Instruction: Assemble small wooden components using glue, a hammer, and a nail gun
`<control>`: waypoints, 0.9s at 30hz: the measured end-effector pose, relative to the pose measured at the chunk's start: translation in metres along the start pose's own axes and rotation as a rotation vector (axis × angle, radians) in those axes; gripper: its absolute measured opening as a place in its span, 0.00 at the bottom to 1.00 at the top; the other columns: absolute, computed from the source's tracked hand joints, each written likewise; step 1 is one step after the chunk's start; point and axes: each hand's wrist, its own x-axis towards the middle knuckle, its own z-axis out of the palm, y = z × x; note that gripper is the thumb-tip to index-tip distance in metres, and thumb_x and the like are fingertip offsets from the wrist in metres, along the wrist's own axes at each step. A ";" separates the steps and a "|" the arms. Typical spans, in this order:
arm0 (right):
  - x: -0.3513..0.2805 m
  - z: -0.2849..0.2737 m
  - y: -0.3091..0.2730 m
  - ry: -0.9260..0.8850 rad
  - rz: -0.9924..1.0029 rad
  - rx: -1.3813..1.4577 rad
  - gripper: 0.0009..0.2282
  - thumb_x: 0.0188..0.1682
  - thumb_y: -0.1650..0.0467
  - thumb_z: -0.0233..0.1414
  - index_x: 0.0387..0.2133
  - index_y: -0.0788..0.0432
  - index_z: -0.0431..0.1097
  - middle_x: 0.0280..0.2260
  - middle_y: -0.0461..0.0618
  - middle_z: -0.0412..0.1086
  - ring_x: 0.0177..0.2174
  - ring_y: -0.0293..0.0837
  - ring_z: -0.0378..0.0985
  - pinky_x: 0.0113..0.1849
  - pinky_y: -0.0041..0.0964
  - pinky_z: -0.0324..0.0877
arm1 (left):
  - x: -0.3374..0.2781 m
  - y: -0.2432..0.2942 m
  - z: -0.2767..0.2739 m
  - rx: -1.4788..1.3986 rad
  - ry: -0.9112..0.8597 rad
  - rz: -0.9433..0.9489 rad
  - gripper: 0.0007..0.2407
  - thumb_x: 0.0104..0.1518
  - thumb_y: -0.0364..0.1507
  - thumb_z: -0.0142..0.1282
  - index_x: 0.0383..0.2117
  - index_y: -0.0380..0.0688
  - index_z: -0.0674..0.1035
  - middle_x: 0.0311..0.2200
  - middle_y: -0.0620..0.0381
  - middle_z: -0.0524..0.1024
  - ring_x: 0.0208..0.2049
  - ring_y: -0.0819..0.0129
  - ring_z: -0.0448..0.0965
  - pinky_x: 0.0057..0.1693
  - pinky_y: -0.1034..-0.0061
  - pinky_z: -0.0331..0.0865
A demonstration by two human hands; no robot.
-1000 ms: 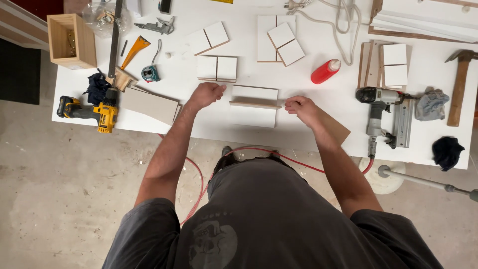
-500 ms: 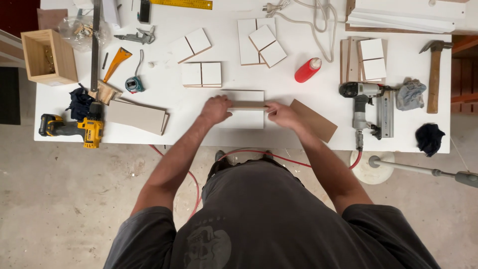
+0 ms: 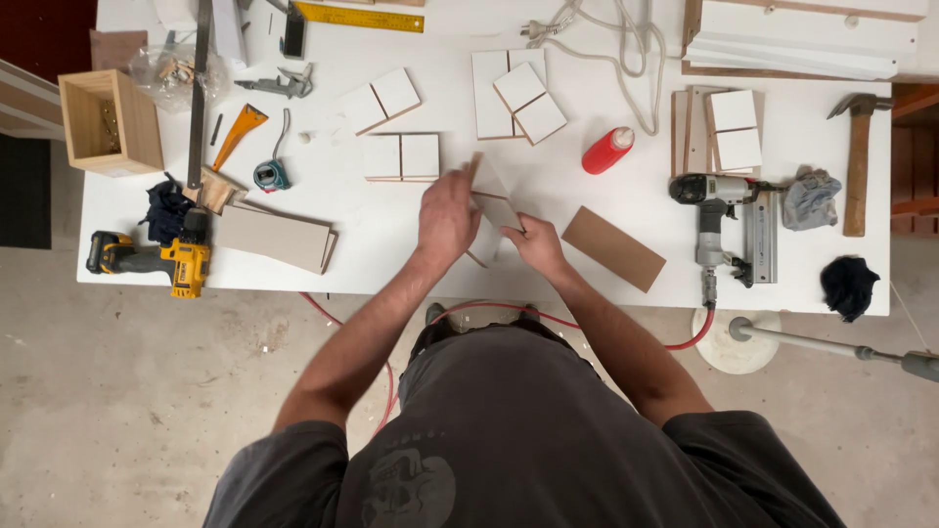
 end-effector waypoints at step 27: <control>0.126 0.012 -0.133 0.038 -0.669 -0.017 0.24 0.58 0.69 0.52 0.09 0.55 0.57 0.07 0.48 0.58 0.11 0.47 0.62 0.17 0.35 0.59 | -0.034 0.033 0.003 -0.216 -0.769 -0.255 0.13 0.60 0.25 0.38 0.47 0.30 0.70 0.31 0.35 0.80 0.36 0.33 0.84 0.40 0.41 0.76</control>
